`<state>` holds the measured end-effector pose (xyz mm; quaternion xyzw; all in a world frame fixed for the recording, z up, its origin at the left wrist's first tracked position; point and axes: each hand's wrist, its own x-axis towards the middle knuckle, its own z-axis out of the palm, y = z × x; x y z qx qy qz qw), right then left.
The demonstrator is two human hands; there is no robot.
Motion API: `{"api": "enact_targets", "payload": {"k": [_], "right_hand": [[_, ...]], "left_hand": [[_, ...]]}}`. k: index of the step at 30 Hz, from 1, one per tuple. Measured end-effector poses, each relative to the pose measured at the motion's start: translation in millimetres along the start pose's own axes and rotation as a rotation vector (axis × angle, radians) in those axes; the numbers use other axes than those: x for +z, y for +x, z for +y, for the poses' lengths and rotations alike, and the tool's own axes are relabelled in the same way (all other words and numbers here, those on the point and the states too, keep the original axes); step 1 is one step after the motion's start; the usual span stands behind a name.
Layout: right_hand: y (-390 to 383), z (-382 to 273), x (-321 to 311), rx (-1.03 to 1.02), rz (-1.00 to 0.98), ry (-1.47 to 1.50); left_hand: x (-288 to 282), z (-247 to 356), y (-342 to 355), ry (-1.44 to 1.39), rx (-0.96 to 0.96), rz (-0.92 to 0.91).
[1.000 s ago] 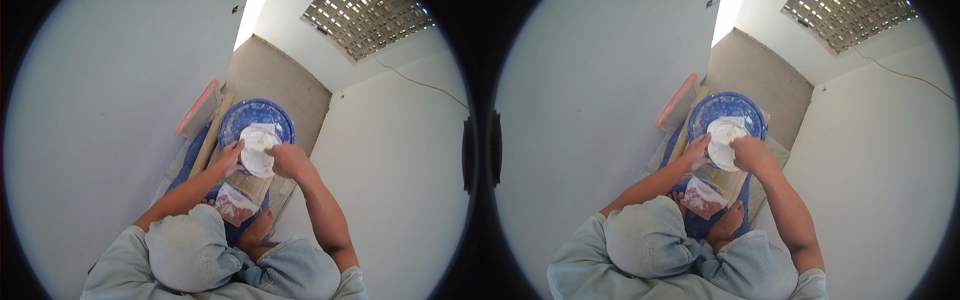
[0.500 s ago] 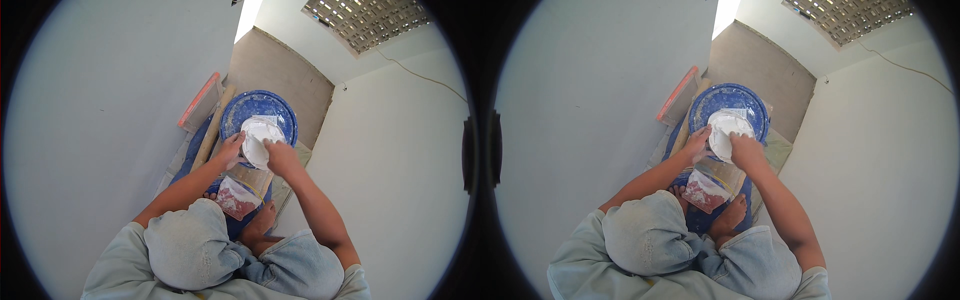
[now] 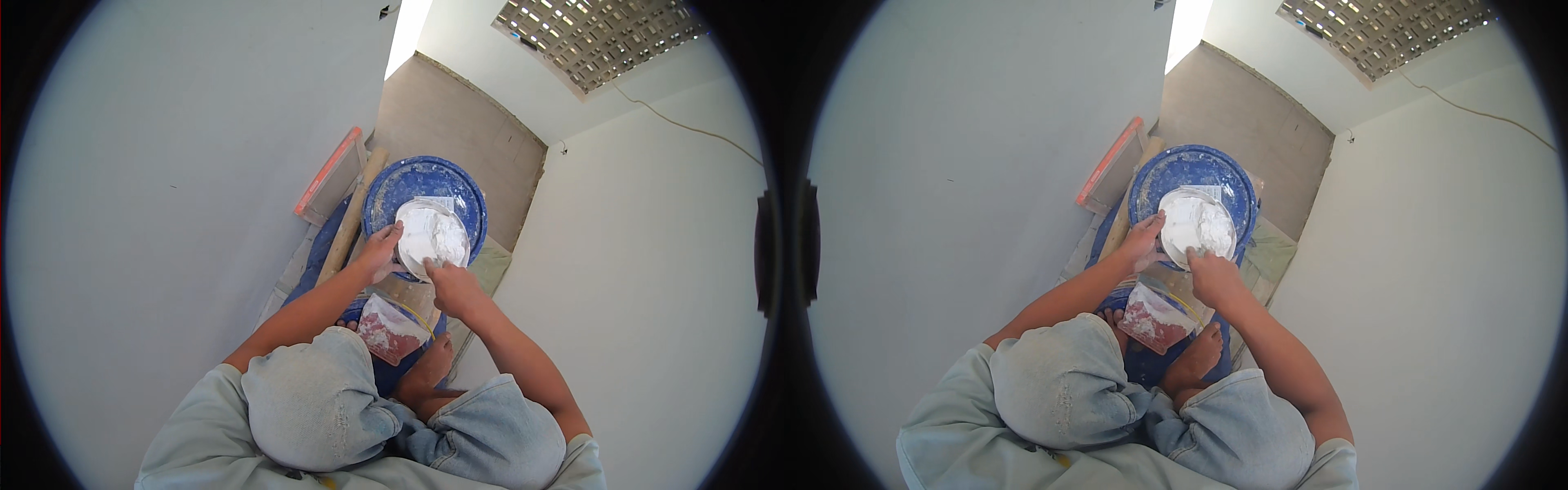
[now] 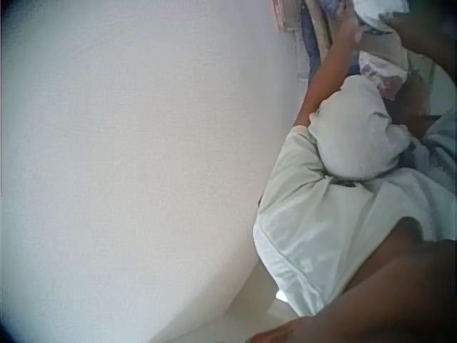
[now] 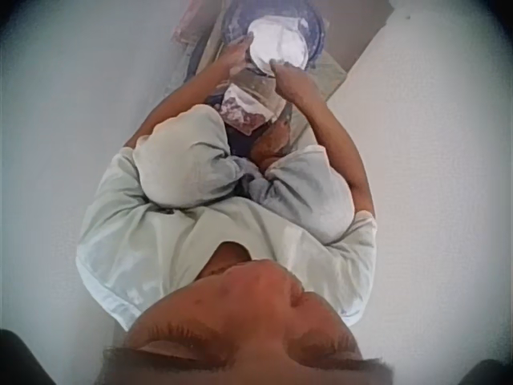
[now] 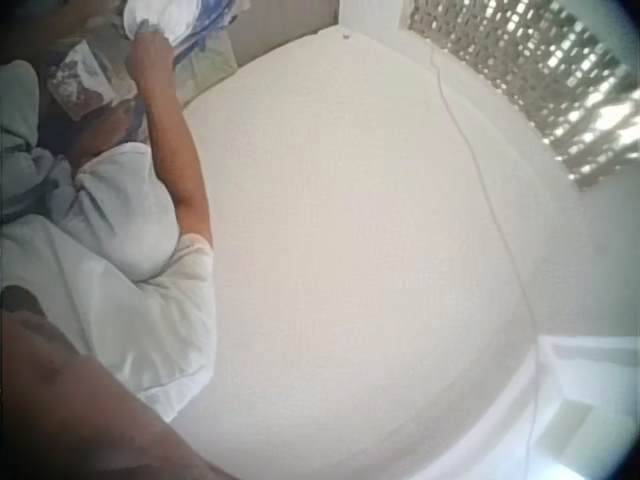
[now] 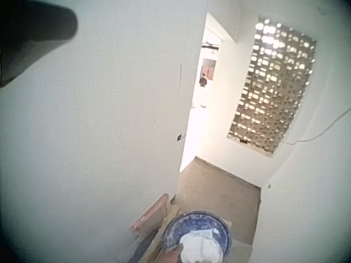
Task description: The person mixes a white substance in a bucket with water, stirs it using a putty knife, and then applies the mixture to a wall area using a spreader.
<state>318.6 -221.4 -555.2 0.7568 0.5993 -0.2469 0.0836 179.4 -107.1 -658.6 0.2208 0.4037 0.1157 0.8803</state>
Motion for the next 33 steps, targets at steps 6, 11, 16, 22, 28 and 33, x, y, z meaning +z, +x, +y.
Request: {"api": "enact_targets", "payload": {"k": [6,11,16,22,28,33], "right_hand": [[4.7,0.8,-88.0,-0.03,-0.073,0.01],[9.3,-6.9,-7.8,-0.006,0.012,-0.047],[14.8,21.0,-62.2,-0.185,-0.268,-0.064],[16.8,-2.3,-10.3,0.088,0.035,-0.037],[4.1,12.4,-56.0,-0.125,-0.301,-0.03],[6.3,7.8,-16.4,0.06,0.031,0.052]], "left_hand": [[1.6,3.1,1.1,0.026,0.025,0.024],[-2.3,-3.1,0.8,-0.001,-0.01,0.003],[0.2,-3.9,4.6,0.023,0.036,-0.003],[6.2,-0.9,-2.6,0.035,0.005,-0.021],[3.7,1.4,-3.6,0.072,0.015,0.048],[-5.2,-4.0,1.9,0.043,0.031,-0.059]]}}
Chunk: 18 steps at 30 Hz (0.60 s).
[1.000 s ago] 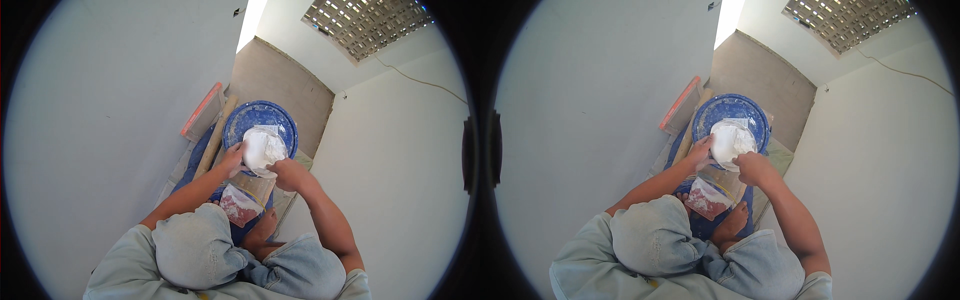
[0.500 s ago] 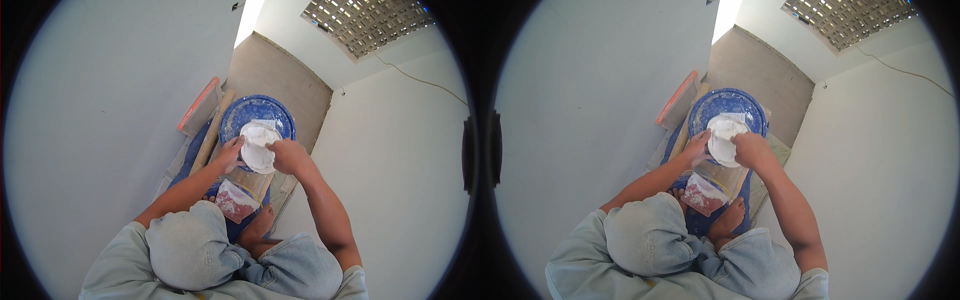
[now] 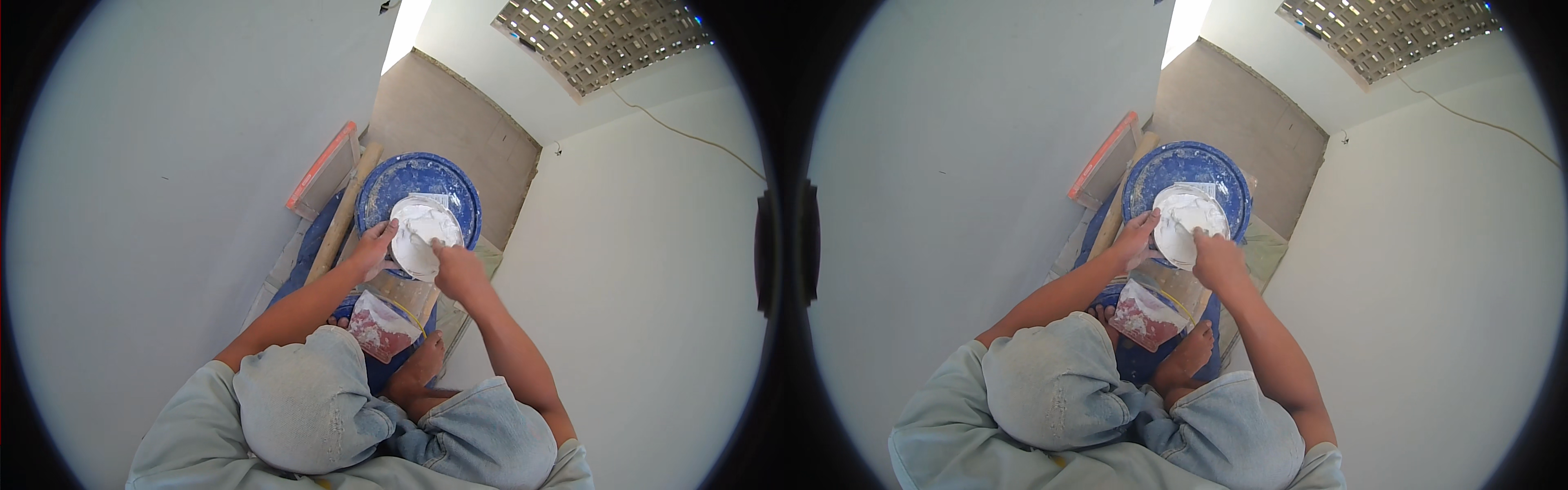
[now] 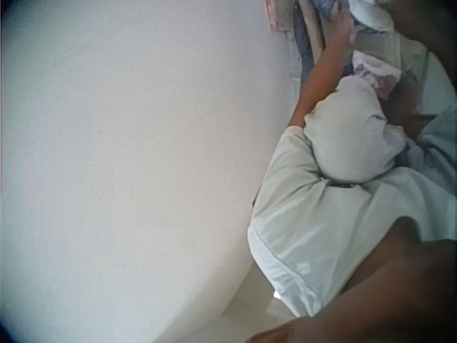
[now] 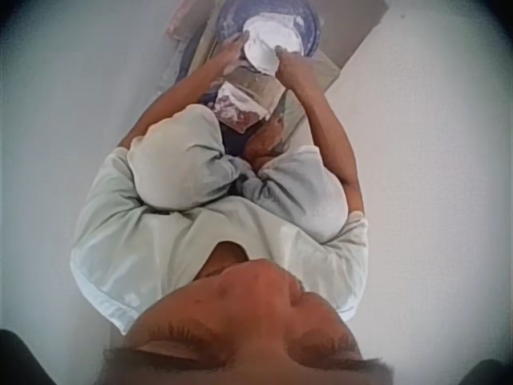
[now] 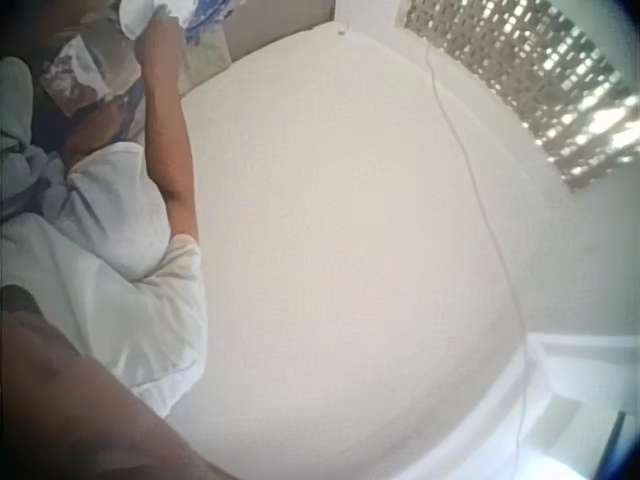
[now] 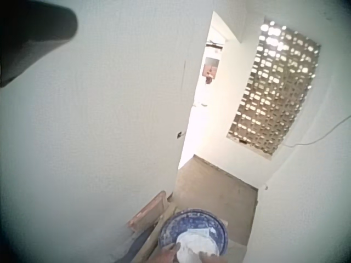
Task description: The person mixes a white substance in a bucket with water, stirs it using a putty knife, and then applies the mixture to a wall area using a spreader.
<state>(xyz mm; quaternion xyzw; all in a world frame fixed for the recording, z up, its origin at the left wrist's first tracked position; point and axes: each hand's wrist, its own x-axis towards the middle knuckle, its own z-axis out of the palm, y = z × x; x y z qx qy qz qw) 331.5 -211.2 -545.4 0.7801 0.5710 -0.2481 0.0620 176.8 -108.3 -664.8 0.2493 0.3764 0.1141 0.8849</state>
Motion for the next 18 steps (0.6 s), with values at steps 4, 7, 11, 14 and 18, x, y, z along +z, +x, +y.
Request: {"api": "enact_targets", "payload": {"k": [4,7,11,14,18], "right_hand": [[-23.5,3.5,9.5,-0.088,-0.107,0.16],[-19.3,12.8,-30.5,-0.154,-0.178,0.311],[-16.0,17.9,-2.6,0.028,0.036,0.296],[-31.9,-1.5,25.8,-0.013,-0.072,0.3],[-23.1,18.4,-2.0,-0.163,-0.101,0.438]], "left_hand": [[10.8,2.6,-10.1,0.031,-0.02,0.089],[11.6,9.9,-7.1,0.044,0.009,0.139],[6.7,4.1,-2.5,0.031,0.013,0.008],[5.3,1.7,-0.8,-0.028,0.016,0.014],[4.6,7.8,-2.8,0.026,-0.014,0.089]]}}
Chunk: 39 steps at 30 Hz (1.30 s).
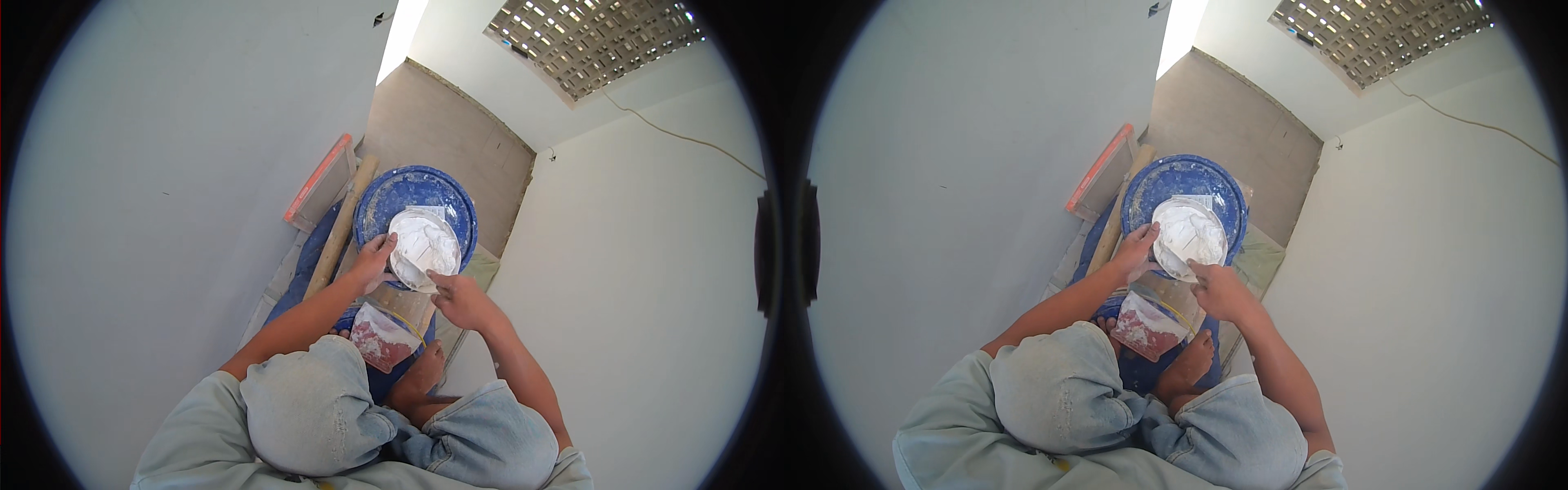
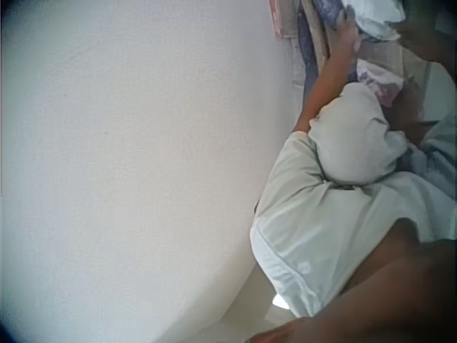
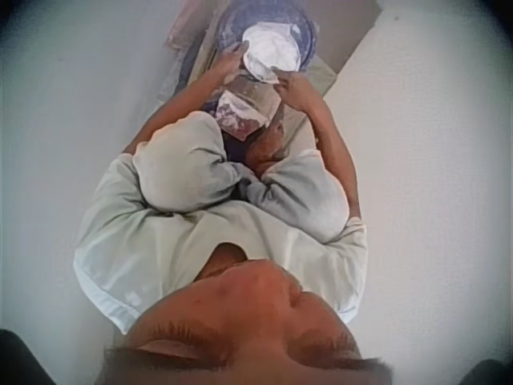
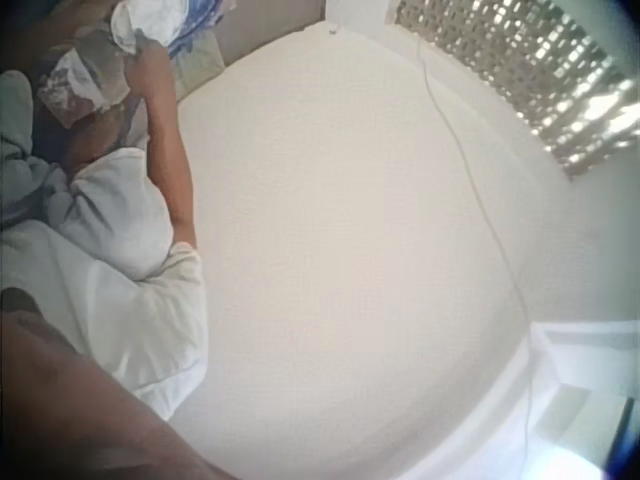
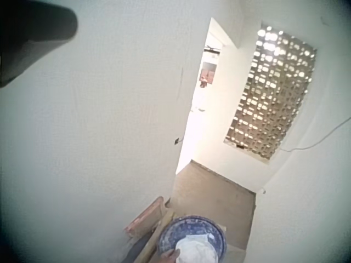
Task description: The person mixes a white substance in a bucket with water, stirs it using a putty knife, and then applies the mixture to a wall area using a spreader.
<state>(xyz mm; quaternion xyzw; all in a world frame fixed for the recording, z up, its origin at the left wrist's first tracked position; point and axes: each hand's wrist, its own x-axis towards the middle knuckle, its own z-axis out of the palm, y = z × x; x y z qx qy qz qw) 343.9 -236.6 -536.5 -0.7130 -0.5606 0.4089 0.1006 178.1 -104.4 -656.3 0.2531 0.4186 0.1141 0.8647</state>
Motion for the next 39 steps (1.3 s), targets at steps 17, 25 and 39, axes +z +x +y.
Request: {"api": "enact_targets", "payload": {"k": [17,25,39], "right_hand": [[3.4,5.6,0.6,0.21,0.165,-0.082],[14.0,5.3,-23.4,0.027,0.086,0.019],[0.1,5.1,-76.5,0.131,0.033,-0.252]], "left_hand": [[-0.1,-4.0,0.5,-0.003,0.02,-0.061],[2.3,-5.8,1.9,0.024,-0.003,0.019],[0.5,2.0,4.1,-0.088,-0.018,-0.109]]}}
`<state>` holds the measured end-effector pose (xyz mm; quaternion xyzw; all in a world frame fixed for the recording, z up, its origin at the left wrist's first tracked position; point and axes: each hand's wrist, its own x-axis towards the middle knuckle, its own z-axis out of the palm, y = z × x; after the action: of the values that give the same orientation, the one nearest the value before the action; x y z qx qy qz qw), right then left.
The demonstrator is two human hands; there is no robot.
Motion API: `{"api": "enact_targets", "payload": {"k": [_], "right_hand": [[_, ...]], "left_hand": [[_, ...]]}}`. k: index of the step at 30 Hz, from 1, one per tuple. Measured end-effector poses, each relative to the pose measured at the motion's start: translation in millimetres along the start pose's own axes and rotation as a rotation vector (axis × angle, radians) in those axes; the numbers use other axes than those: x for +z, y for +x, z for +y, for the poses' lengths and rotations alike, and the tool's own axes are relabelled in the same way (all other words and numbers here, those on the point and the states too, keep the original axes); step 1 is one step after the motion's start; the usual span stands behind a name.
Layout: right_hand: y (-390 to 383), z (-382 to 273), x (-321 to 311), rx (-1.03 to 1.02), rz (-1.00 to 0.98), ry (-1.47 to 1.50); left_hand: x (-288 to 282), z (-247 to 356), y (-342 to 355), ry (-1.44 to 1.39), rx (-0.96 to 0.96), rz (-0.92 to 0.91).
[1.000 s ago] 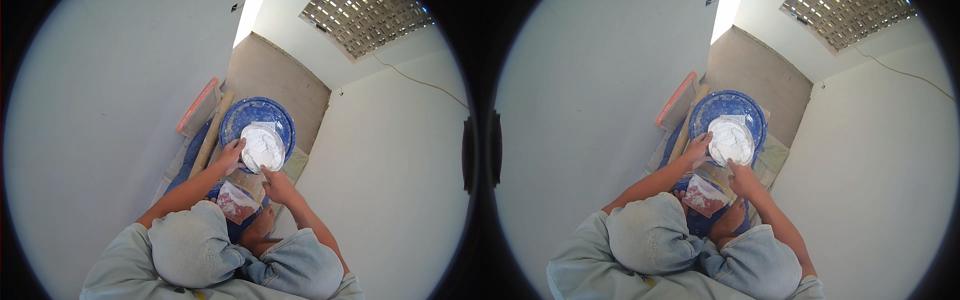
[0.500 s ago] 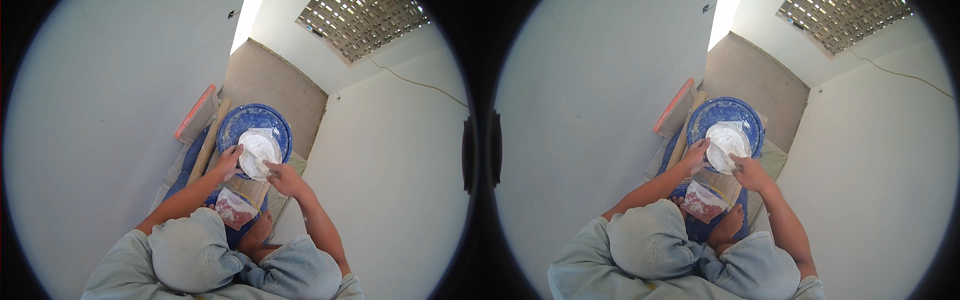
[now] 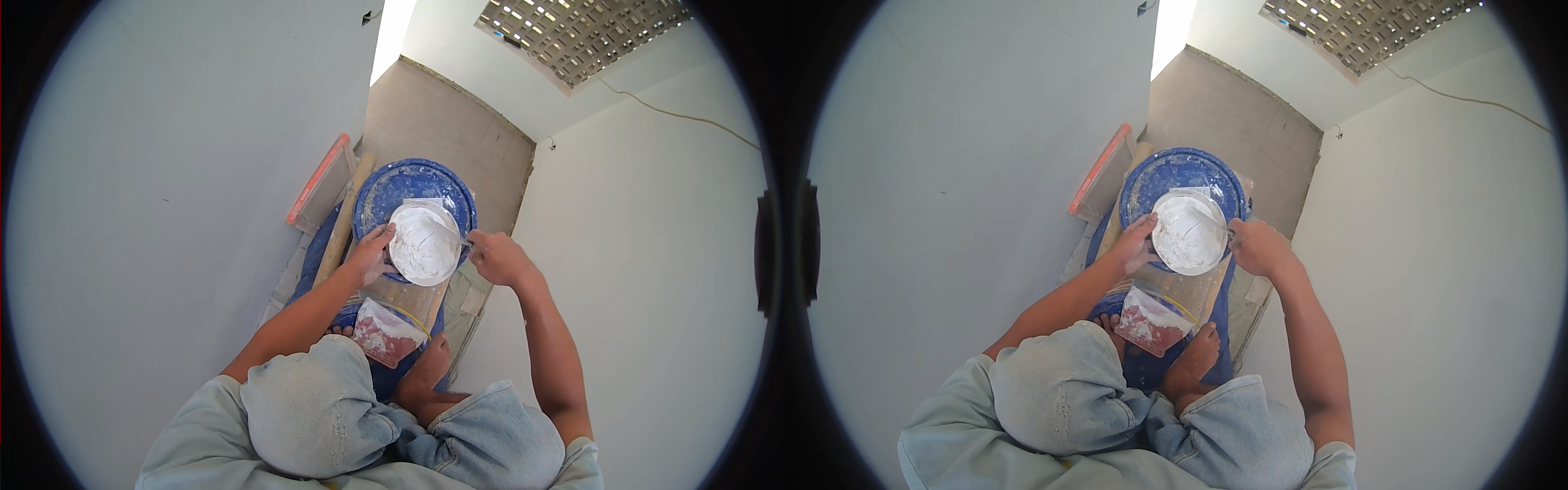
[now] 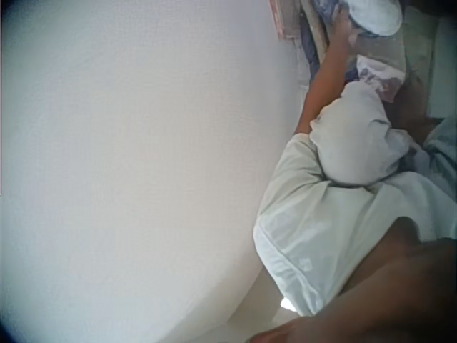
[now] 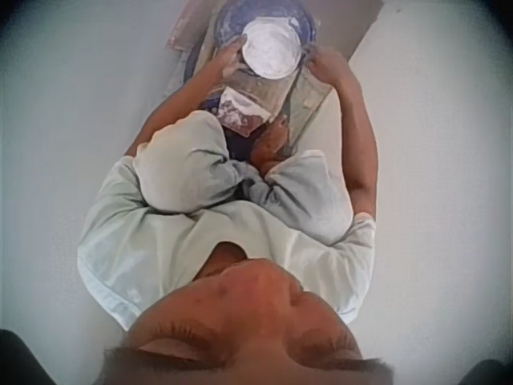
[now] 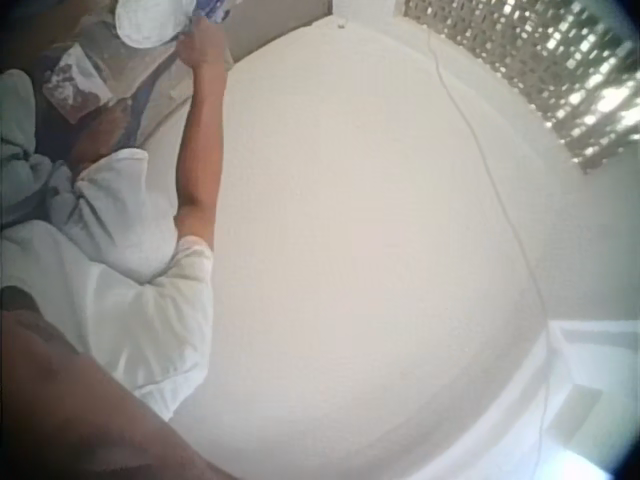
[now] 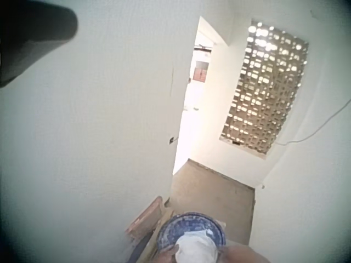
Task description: The person mixes a white substance in a bucket with water, stirs it using a putty knife, and then applies the mixture to a wall area using a spreader.
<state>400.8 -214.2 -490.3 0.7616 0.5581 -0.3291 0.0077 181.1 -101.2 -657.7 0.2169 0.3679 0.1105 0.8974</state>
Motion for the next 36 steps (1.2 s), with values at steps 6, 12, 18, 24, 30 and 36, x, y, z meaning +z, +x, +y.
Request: {"api": "enact_targets", "payload": {"k": [6,12,18,24,30,36], "right_hand": [[-12.0,42.1,42.3,0.029,0.021,-0.194],[-36.1,19.6,85.1,0.061,-0.101,0.262],[-26.9,-28.1,65.4,0.268,-0.236,0.702],[4.8,2.3,69.9,0.46,-0.246,1.603],[-6.4,40.9,65.1,0.436,-0.259,1.942],[-39.8,7.1,13.4,0.391,-0.168,1.396]], "left_hand": [[-1.8,2.8,1.1,-0.006,-0.035,-0.054],[-1.3,2.8,3.8,-0.095,-0.043,-0.056],[-3.2,2.8,6.0,-0.069,-0.054,-0.112],[-0.9,3.7,6.3,-0.017,-0.07,-0.04],[0.1,2.5,8.3,-0.044,-0.059,-0.009],[-9.4,2.4,3.3,0.0,-0.033,-0.006]]}}
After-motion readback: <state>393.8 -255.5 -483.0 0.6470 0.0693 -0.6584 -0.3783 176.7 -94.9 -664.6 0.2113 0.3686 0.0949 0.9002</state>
